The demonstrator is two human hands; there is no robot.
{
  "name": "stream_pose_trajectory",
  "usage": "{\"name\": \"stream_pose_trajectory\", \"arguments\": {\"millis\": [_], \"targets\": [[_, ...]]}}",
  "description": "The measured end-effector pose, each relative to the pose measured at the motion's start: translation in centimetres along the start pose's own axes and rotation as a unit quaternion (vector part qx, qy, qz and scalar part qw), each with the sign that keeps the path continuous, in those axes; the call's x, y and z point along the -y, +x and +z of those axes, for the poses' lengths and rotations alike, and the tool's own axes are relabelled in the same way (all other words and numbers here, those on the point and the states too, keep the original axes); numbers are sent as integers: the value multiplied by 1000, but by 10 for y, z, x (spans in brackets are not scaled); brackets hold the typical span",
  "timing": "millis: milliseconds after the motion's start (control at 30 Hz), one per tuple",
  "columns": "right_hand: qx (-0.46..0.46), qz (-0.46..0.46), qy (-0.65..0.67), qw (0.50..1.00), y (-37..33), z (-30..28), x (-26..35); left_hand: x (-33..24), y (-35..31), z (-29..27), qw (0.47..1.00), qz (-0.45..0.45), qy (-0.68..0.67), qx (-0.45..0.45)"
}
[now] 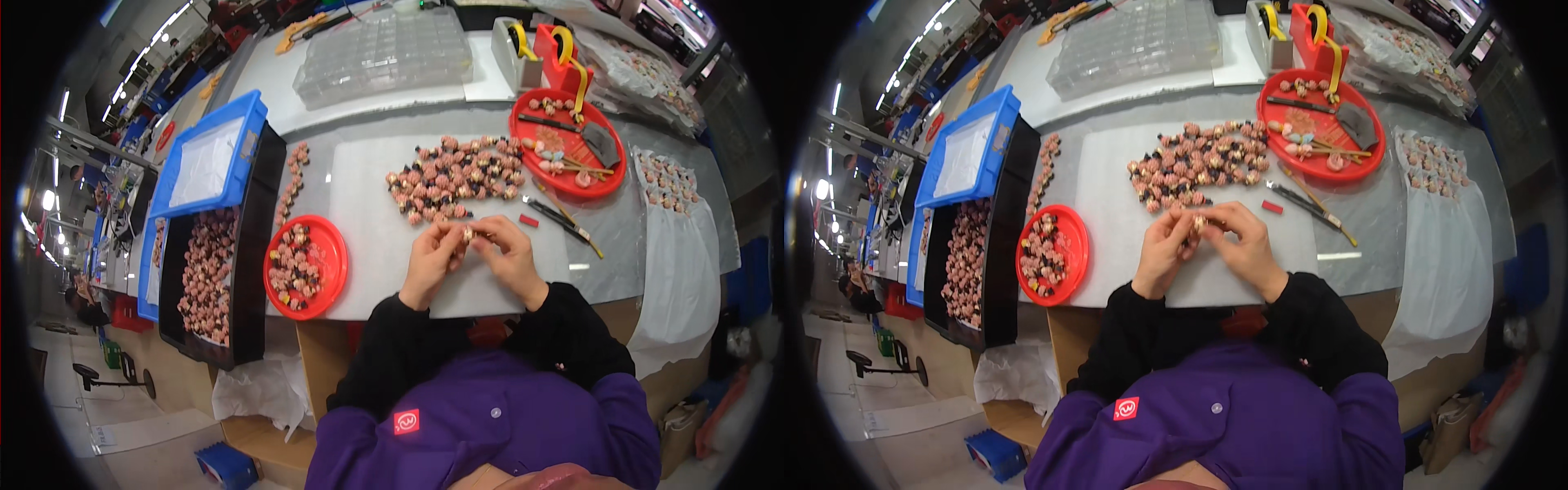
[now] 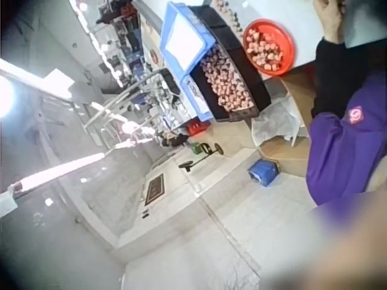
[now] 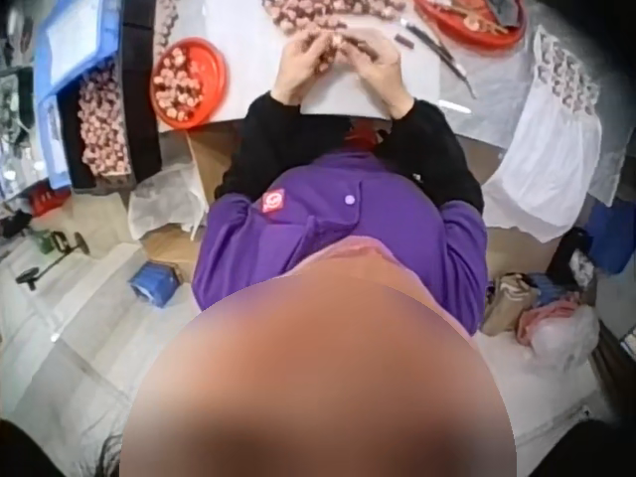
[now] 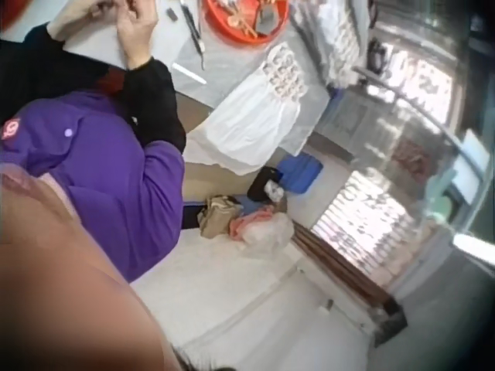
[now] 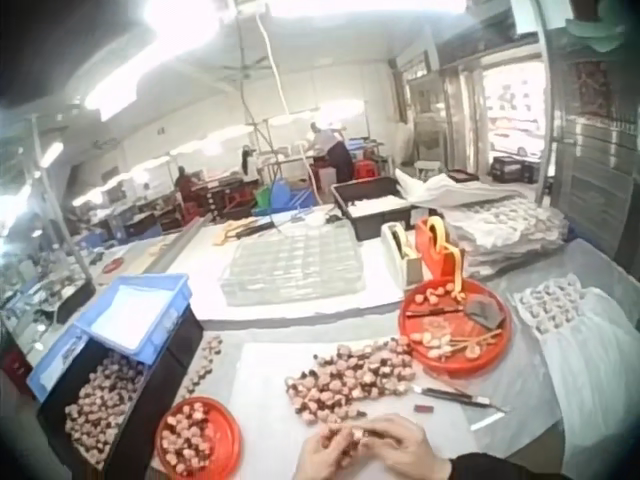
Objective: Sort and package small toy parts into plastic sleeves at a factory workbench.
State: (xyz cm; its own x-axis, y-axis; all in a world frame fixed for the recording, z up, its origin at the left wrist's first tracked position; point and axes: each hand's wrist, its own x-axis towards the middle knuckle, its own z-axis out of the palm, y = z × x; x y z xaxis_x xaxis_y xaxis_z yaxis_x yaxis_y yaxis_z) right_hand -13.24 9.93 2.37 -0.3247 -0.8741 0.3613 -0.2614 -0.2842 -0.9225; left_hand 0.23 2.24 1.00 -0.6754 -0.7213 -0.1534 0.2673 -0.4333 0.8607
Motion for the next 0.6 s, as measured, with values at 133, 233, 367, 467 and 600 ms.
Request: {"name": "stream_pose_trajectory", "arguments": {"millis": [133,233,367,467,600], "targets": [[-4,43,78,996,-1,-2,-13,-3,4,3,999,39,23,22],[-9,26,142,989,2,-1,-16,-2,5,4,997,75,6,12],[-2,29,127,991,0,-1,-17,3,4,-3,994,100,7,41],[-6,30,132,991,-2,0,-17,4,2,-4,994,101,-1,50],[-15,38,133,990,-4,-1,-14,0,-1,-1,996,67,-20,52]]}}
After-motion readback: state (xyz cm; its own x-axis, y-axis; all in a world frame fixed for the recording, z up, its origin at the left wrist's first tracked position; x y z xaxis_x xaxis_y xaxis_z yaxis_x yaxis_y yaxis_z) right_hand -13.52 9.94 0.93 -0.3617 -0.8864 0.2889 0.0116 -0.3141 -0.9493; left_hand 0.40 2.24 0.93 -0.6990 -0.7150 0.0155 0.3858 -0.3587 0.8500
